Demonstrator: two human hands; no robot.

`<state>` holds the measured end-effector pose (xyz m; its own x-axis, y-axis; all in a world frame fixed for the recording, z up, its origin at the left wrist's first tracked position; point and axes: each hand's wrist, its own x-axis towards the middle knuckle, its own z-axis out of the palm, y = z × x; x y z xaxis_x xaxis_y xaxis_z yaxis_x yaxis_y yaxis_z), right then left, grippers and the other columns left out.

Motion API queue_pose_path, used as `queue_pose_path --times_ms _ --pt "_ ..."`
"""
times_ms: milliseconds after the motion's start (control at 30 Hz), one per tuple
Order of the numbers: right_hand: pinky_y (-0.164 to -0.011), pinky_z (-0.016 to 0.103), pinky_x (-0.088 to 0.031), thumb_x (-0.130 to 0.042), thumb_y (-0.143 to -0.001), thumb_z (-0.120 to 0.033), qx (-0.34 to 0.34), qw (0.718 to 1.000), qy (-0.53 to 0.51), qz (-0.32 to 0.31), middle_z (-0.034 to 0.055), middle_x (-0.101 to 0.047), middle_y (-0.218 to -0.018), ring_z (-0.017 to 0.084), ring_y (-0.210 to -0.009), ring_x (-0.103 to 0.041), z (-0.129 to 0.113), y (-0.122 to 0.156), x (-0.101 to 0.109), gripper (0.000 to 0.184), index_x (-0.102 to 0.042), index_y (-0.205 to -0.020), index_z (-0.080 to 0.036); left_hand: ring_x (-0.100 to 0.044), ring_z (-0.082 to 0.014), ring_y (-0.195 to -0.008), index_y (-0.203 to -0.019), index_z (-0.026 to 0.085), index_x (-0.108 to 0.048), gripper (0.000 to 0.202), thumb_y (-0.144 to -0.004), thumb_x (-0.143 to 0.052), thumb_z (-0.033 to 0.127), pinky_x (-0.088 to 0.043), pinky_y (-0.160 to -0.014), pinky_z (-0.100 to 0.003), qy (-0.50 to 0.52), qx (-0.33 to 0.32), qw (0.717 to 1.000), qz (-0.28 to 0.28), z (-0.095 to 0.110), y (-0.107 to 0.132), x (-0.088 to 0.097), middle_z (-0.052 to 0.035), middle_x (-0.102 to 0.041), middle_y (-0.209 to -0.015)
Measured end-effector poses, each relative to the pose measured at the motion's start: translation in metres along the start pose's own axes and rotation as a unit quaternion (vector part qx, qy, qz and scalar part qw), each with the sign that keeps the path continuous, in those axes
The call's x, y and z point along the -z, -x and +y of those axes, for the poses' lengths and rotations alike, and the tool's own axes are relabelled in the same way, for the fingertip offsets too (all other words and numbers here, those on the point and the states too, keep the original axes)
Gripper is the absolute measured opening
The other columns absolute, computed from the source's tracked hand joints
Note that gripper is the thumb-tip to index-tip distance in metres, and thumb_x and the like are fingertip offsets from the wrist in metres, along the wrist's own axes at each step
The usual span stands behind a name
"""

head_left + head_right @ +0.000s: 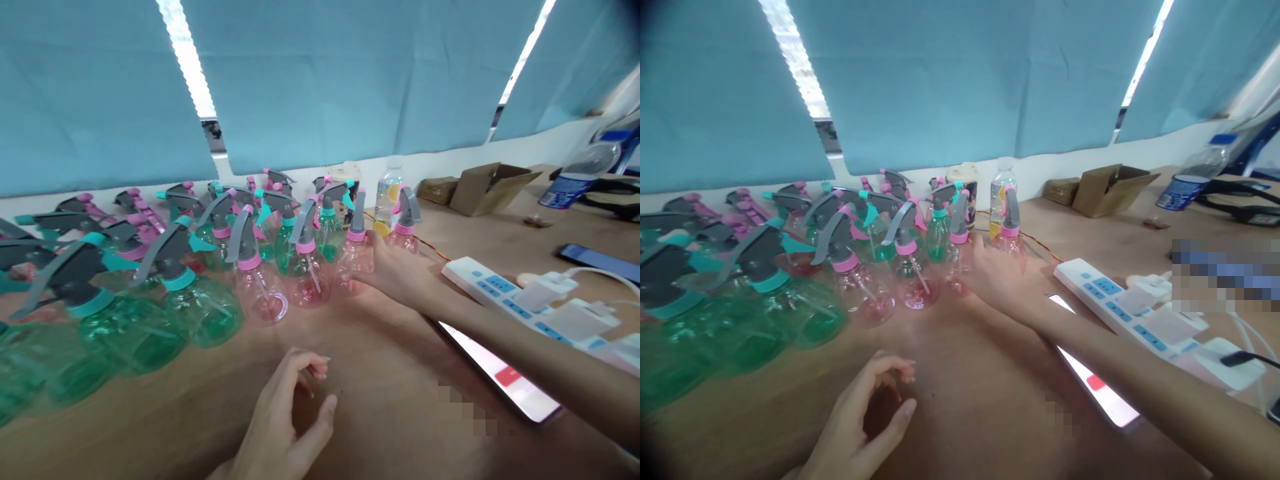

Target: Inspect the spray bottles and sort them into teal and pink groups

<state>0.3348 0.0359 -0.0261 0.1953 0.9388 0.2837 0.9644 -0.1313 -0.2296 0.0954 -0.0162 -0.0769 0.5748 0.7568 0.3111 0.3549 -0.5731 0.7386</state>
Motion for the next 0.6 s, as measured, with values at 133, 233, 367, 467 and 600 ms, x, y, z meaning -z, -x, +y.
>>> queue_pose_path --times_ms 133,233,367,467,600 --pt "-0.05 0.031 -0.038 -0.055 -0.075 -0.045 -0.015 0.999 -0.024 -0.017 0.0112 -0.066 -0.076 0.03 -0.062 -0.064 -0.006 -0.002 0.003 0.054 -0.045 -0.118 -0.014 -0.058 -0.0142 -0.074 -0.103 0.03 -0.044 0.029 -0.08 -0.051 0.014 -0.048 -0.068 -0.028 -0.006 -0.005 1.0 -0.001 0.0 0.0 0.002 0.0028 -0.057 -0.089" --pt "-0.053 0.034 -0.04 -0.055 -0.076 -0.048 -0.008 0.999 -0.031 -0.015 0.0111 -0.067 -0.075 0.033 -0.067 -0.065 -0.004 0.0 0.003 0.063 -0.04 -0.126 -0.013 -0.058 -0.015 -0.073 -0.102 0.029 -0.046 0.029 -0.079 -0.053 0.014 -0.049 -0.066 -0.029 -0.003 -0.01 1.0 0.002 0.0 0.001 0.001 0.0023 -0.058 -0.088" --pt "-0.063 0.041 -0.044 -0.054 -0.078 -0.052 0.03 0.997 -0.052 0.041 0.0125 -0.068 -0.097 0.035 -0.083 -0.064 0.011 0.009 0.007 0.064 -0.04 -0.13 -0.018 -0.058 -0.015 -0.071 -0.1 0.029 -0.047 0.025 -0.079 -0.052 0.014 -0.048 -0.065 -0.029 0.016 -0.004 0.999 0.029 0.001 0.001 -0.002 0.0023 -0.058 -0.086" --pt "-0.063 0.038 -0.046 -0.055 -0.08 -0.05 0.044 0.994 -0.081 0.065 0.0083 -0.069 -0.101 0.029 -0.079 -0.064 0.029 0.022 0.018 0.044 -0.055 -0.115 -0.022 -0.057 -0.0143 -0.07 -0.1 0.029 -0.048 0.026 -0.08 -0.051 0.014 -0.048 -0.065 -0.028 0.021 -0.005 0.999 0.031 0.0 0.001 -0.002 0.0022 -0.057 -0.087" --pt "-0.054 0.033 -0.043 -0.052 -0.082 -0.052 -0.003 0.991 -0.094 0.098 0.0038 -0.07 -0.08 0.021 -0.058 -0.061 0.054 0.035 0.032 0.03 -0.063 -0.081 -0.024 -0.057 -0.0132 -0.069 -0.101 0.029 -0.047 0.026 -0.081 -0.051 0.013 -0.049 -0.065 -0.027 0.006 -0.024 1.0 0.02 -0.005 -0.001 -0.002 0.002 -0.057 -0.089"
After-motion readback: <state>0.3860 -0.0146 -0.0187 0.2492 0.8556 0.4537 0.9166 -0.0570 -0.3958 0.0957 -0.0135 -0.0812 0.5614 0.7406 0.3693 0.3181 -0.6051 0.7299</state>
